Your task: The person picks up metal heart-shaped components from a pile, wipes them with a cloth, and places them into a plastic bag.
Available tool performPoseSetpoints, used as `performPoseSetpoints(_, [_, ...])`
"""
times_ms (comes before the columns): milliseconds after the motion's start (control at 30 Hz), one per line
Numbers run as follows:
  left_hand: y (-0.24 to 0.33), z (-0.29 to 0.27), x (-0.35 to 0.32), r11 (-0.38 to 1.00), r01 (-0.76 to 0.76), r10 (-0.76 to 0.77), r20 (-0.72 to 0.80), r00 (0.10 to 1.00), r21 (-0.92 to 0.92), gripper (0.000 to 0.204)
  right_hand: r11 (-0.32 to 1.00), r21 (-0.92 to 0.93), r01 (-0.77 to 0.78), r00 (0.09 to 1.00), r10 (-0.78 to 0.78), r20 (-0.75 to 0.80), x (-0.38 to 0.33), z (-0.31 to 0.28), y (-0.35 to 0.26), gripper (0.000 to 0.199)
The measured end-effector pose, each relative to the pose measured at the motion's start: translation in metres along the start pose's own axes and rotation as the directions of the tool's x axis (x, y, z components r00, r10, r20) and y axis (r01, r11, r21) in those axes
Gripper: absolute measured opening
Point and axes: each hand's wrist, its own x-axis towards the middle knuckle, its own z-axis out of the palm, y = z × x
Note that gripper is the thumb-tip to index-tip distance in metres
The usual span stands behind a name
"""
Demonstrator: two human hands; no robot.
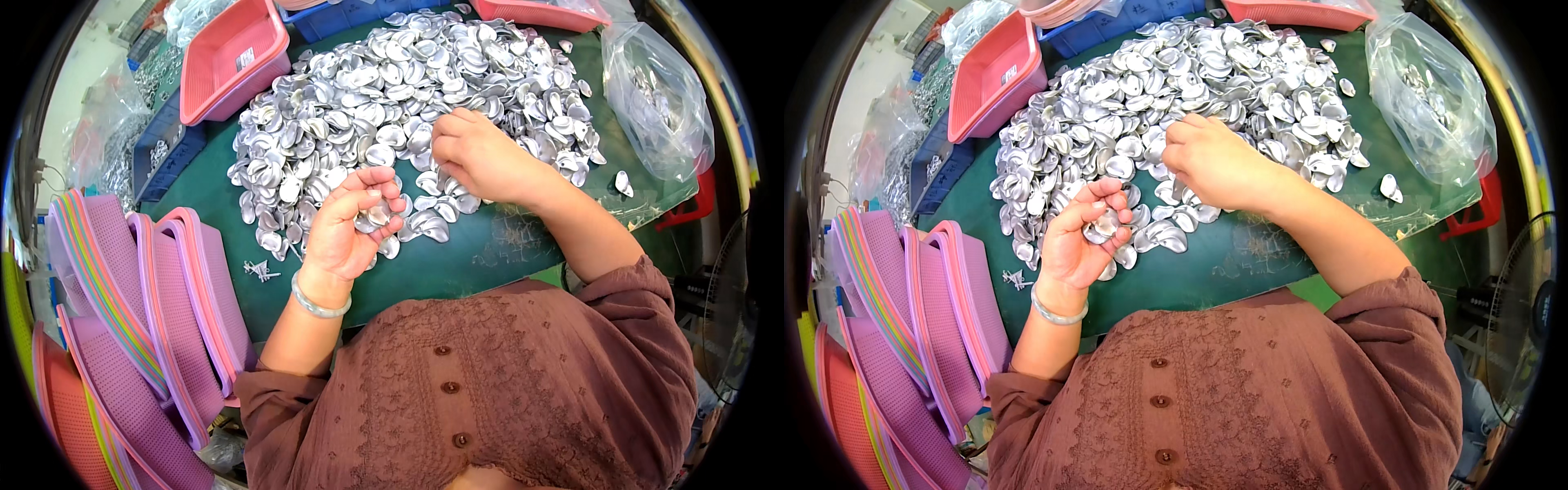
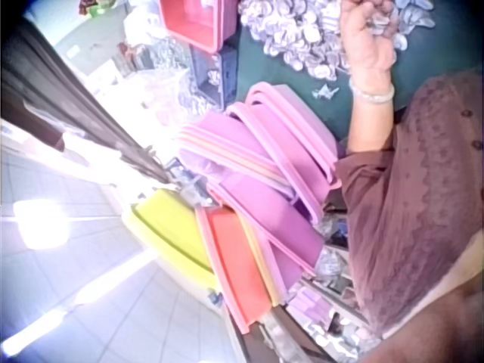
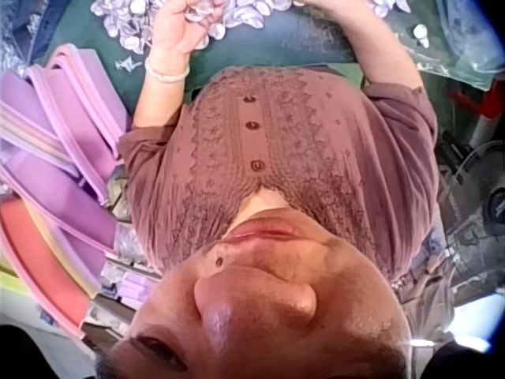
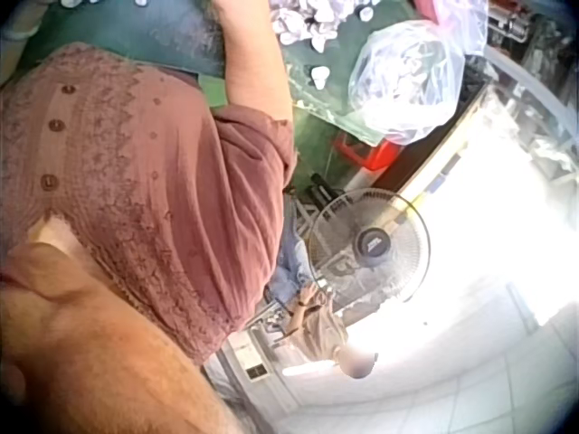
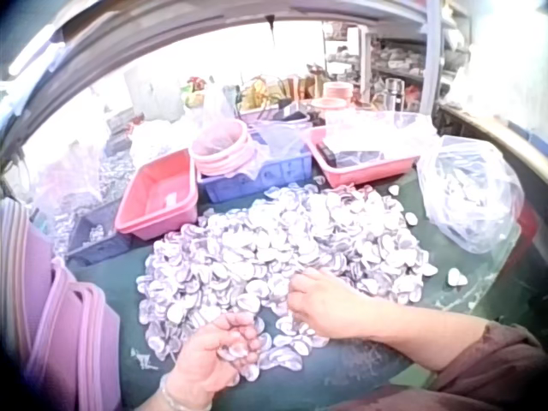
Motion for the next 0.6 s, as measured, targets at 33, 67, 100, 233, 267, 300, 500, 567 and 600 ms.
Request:
performPoseSetpoints(33, [0.0,-0.0001,0.0001,1.0,0.008,-0.008,0.004,1.0,-0.004,0.019,0.999,0.049,-0.013,1.0,0.014,-0.018,0.0001,0.0003,0.0011,0.01])
performPoseSetpoints(67, [-0.0004,-0.0003,0.0,1.0,0.015,-0.015,0.006,1.0,-0.007,0.019,0.998,0.064,-0.013,1.0,0.014,-0.011,0.0006,-0.0009,0.0006,0.007])
performPoseSetpoints(100, [-0.0008,-0.0006,-0.0001,1.0,0.016,-0.016,-0.006,1.0,-0.001,0.019,0.997,0.079,-0.013,1.0,0.014,-0.003,0.0017,-0.0036,-0.0005,0.005])
performPoseSetpoints(233, [-0.0021,-0.0006,-0.0005,1.0,0.018,-0.017,-0.025,1.0,0.004,0.018,0.998,0.039,0.051,0.997,-0.053,0.051,-0.001,-0.0048,-0.0027,0.01])
performPoseSetpoints(267, [-0.0022,-0.0004,-0.0007,1.0,0.016,-0.016,-0.025,1.0,0.0,0.017,0.999,0.035,0.035,0.998,-0.037,0.059,-0.0012,-0.0045,-0.0015,0.01])
performPoseSetpoints(300, [-0.0023,-0.0001,-0.0007,1.0,0.017,-0.017,-0.015,1.0,0.001,0.017,0.999,0.032,0.019,0.998,-0.021,0.067,-0.001,-0.0042,0.0007,0.01])
performPoseSetpoints(500, [-0.0032,0.0053,-0.0023,0.999,0.019,-0.018,-0.044,0.999,0.036,0.019,0.997,0.079,0.017,0.999,-0.021,0.047,-0.0026,-0.0016,0.0038,0.008])
performPoseSetpoints(567, [-0.0032,0.0055,-0.0032,0.999,0.024,-0.021,-0.063,0.998,0.049,0.018,0.997,0.068,0.042,0.997,-0.046,0.063,-0.0032,-0.0026,0.003,0.01])
performPoseSetpoints(600, [-0.003,0.0059,-0.0035,0.998,0.025,-0.022,-0.059,0.998,0.05,0.018,0.997,0.052,0.048,0.994,-0.053,0.1,-0.0031,-0.0043,0.0031,0.011])
